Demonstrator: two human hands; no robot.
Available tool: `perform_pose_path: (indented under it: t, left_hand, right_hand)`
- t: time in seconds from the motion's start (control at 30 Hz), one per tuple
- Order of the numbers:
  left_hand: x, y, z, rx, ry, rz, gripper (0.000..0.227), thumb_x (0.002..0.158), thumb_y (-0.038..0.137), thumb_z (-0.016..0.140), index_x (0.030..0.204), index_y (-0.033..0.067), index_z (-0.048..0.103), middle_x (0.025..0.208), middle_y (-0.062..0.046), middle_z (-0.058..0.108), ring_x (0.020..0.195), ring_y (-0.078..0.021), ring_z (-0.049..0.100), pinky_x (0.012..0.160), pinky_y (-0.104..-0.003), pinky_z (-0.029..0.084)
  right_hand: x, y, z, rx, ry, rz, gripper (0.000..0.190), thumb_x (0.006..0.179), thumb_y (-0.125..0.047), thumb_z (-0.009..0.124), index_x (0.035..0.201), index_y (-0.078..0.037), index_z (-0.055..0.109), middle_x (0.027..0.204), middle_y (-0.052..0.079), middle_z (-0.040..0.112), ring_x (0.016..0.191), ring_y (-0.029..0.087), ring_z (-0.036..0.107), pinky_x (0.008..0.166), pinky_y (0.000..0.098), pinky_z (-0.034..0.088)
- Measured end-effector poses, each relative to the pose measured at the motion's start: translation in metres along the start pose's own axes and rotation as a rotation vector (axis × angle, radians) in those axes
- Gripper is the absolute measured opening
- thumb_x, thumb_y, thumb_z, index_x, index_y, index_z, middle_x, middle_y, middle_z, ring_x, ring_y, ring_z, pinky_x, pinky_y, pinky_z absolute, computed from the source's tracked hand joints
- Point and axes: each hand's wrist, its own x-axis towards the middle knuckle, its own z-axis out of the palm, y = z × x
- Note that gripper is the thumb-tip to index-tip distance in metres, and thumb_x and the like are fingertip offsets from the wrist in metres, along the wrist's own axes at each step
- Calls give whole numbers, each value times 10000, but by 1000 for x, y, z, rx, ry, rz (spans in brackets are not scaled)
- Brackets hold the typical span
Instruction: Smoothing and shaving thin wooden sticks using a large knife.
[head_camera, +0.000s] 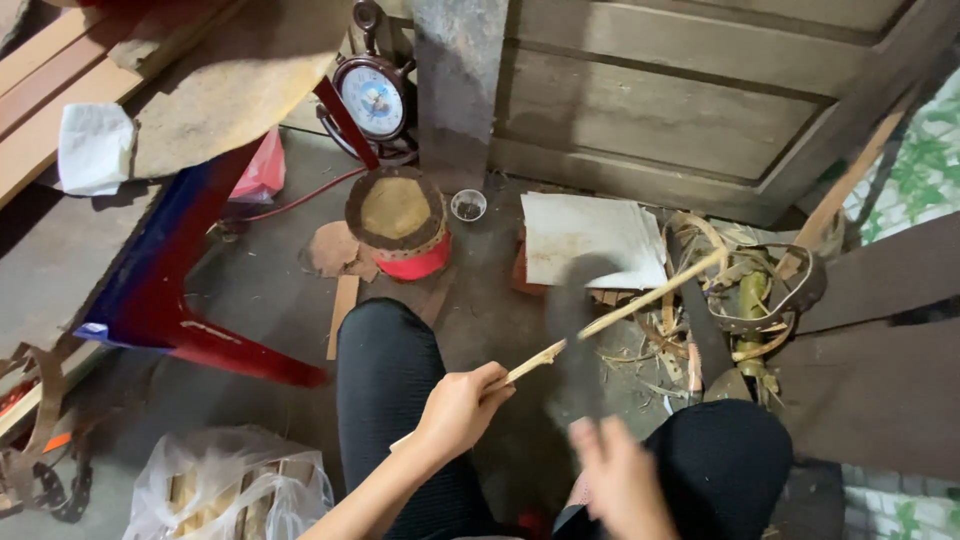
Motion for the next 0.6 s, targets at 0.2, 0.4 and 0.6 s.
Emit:
perform_pose_path:
  t: [0.2, 0.4, 0.6]
  left_hand:
    - [-6, -5, -3, 48, -43, -13, 216, 991, 295, 675, 860, 182, 546, 665, -41, 637, 619, -335, 615, 569, -406, 423]
    - [1, 0, 13, 44, -60, -29, 240, 1001, 297, 650, 836, 173, 527, 691, -55, 646, 639, -347, 608, 567, -416, 410]
    - [2, -11, 14, 155, -28, -1, 182, 985, 345, 629, 903, 205, 546, 826, -86, 731, 810, -447, 676, 645, -512, 493]
  right_hand:
    - [15, 8, -21, 81, 100, -69, 489, 990, -517, 521, 745, -96, 476, 422, 136, 588, 438, 327, 663, 633, 435, 530]
    - [-3, 10, 4, 8, -25, 13, 454, 979, -560, 520, 835, -135, 594, 722, 137, 751, 735, 330, 722, 761, 426, 510]
    - [16, 28, -5, -19, 77, -24, 498, 938, -604, 549, 831, -118, 577, 697, 151, 742, 697, 360, 738, 725, 459, 513]
